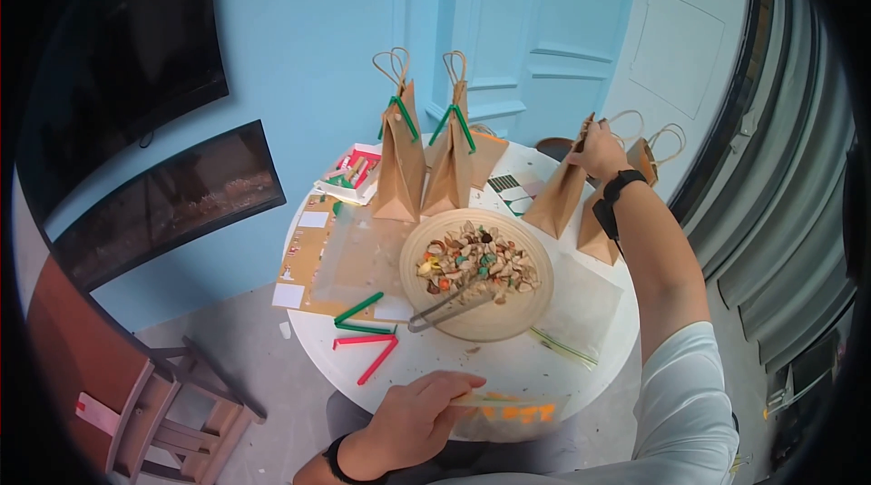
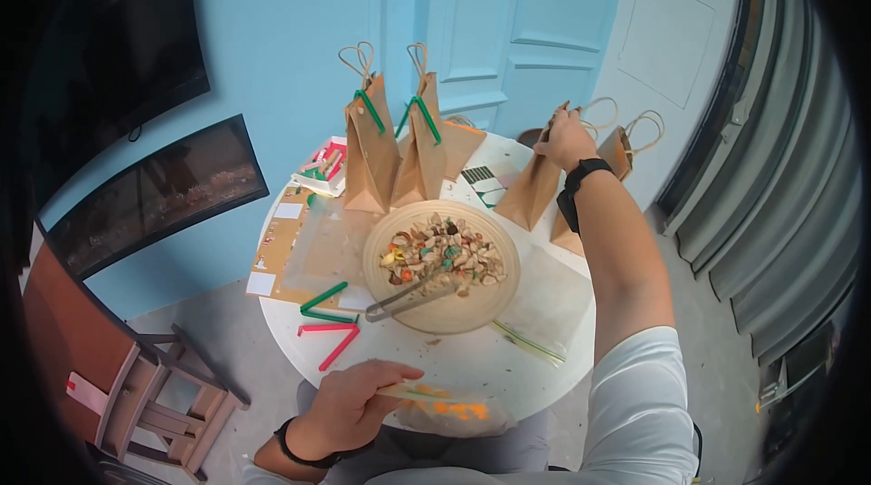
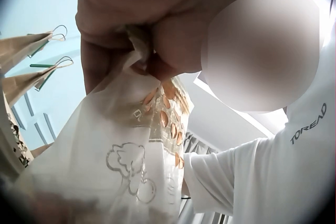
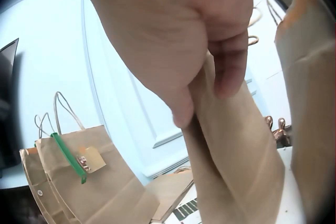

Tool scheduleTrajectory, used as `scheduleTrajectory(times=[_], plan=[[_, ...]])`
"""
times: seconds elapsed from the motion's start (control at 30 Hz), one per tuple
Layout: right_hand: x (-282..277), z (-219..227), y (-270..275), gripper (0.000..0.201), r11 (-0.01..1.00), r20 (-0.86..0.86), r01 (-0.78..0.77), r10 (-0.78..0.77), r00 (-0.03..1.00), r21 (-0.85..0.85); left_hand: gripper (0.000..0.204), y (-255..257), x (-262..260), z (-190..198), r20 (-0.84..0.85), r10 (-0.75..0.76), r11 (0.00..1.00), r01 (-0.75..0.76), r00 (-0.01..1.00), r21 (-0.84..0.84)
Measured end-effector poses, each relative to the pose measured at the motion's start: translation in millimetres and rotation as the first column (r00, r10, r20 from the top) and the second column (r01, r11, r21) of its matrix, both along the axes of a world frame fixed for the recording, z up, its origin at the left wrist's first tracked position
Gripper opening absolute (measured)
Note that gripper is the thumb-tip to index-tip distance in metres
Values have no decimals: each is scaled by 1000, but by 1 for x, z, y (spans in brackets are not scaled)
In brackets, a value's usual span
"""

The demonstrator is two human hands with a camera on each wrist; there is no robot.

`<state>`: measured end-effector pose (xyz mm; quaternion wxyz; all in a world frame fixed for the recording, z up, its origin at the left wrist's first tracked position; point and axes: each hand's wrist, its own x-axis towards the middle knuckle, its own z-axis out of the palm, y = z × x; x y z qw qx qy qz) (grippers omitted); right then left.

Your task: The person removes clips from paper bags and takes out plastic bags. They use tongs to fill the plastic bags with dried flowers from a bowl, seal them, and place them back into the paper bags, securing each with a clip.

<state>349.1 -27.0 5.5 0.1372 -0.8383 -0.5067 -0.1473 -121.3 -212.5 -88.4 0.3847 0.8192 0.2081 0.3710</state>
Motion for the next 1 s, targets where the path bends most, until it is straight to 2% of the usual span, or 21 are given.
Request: scheduleTrajectory(times=[0.03, 0.07, 0.13, 0.2, 0.23, 0.37, 0.47, 0.5, 0.6, 0.7, 0.77, 0.9, 0.93, 1.0], plan=[[2, -8, 7, 73, 996, 28, -42, 40, 999, 77, 30, 1, -4, 0, -22, 9, 999, -10, 1000, -45], [5, -11, 14, 65, 997, 1, -61, 61, 998, 52, 33, 2, -9, -1, -43, 14, 996, -17, 999, -92], [6, -10, 18, 50, 995, -50, -96, 96, 994, 5, 36, 4, -15, -11, -53, -13, 997, 9, 999, -76], [29, -28, 33, 37, 980, -9, -133, 136, 991, 148, 40, 5, -18, -18, -31, -16, 999, 14, 999, -43], [24, -25, 31, 31, 964, 13, -151, 152, 988, 219, 42, 4, -18, -20, -4, -4, 1000, 4, 1000, -22], [-8, 16, -8, 31, 915, 24, -289, 295, 955, 282, 43, -5, -26, -20, 51, 84, 996, -85, 995, 22], [-46, 51, -67, 43, 804, 124, -475, 463, 878, 359, 36, -10, -28, -28, 158, 113, 991, -123, 981, 58], [-61, 63, -92, 42, 795, 153, -507, 484, 861, 333, 27, -13, -29, -28, 149, 111, 990, -123, 983, 75], [-106, 87, -176, 38, 774, 219, -589, 548, 807, 232, 21, -25, -25, -22, 132, 106, 993, -112, 986, 41], [-135, 85, -260, 26, 771, 270, -631, 592, 759, 85, 16, -36, -7, -23, 212, 87, 989, -110, 973, 101], [-145, 74, -305, 16, 773, 321, -633, 610, 724, -40, 16, -47, 7, -23, 238, 56, 992, -81, 970, 97], [-164, 37, -370, 10, 721, 531, -674, 638, 557, -158, 15, -66, 35, -17, 251, -76, 997, 66, 965, 45], [-166, 25, -381, 9, 728, 516, -666, 638, 571, -163, 15, -70, 40, -16, 250, -117, 993, 113, 961, 29], [-166, -2, -397, 8, 734, 480, -655, 646, 594, -178, 33, -81, 50, -10, 182, -206, 978, 193, 962, 85]])
